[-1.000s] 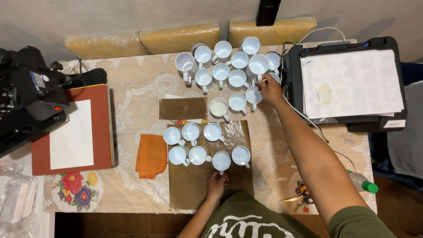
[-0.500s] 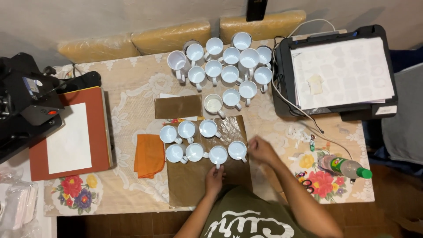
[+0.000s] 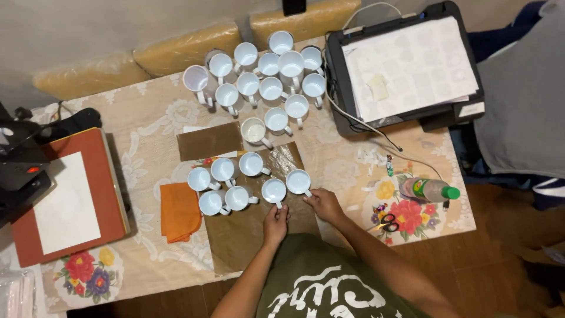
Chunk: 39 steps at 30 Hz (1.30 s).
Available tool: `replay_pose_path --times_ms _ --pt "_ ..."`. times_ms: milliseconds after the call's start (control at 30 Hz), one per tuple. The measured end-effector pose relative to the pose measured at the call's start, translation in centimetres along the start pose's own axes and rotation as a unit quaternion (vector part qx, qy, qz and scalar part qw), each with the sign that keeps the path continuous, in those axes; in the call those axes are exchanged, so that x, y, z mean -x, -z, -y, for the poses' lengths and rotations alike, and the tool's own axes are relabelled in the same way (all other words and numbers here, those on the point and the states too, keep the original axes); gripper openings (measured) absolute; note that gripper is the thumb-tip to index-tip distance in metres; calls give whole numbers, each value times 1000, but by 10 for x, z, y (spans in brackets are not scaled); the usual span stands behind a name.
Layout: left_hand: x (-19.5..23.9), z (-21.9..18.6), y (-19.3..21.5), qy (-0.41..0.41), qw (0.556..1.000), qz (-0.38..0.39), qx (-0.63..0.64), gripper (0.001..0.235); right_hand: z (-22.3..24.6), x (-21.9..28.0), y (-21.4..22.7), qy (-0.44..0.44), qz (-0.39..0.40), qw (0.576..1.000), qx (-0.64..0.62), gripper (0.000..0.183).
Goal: Preparing small printed designs by peeling them and placing them on a template, then using a heat press machine to transfer designs onto items.
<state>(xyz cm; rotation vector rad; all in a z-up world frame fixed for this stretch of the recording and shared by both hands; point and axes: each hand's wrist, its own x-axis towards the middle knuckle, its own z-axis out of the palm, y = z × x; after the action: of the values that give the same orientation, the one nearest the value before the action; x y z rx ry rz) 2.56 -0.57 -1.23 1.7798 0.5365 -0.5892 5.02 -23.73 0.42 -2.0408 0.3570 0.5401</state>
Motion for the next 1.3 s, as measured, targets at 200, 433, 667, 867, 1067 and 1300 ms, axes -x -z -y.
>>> replay_pose_path --times_ms 200,433,667,867,1067,1300 --pt "-3 4 -17 -34 999 11 26 29 -8 5 17 25 2 1000 5 29" --pt "13 -19 -19 -52 999 -6 2 30 -8 17 24 57 -17 998 -8 27" --pt "21 -77 -48 -94 995 15 -27 30 -38 17 52 49 -108 992 -44 28" --pt "-6 -87 -93 -136 989 21 -60 29 -31 4 90 9 -136 988 -75 23" --pt "-25 -90 -114 -131 986 23 -100 32 -13 -2 110 -24 -148 980 -127 22" --pt "-26 -87 -115 -136 982 48 -119 40 -41 -13 95 -72 -132 978 -141 22"
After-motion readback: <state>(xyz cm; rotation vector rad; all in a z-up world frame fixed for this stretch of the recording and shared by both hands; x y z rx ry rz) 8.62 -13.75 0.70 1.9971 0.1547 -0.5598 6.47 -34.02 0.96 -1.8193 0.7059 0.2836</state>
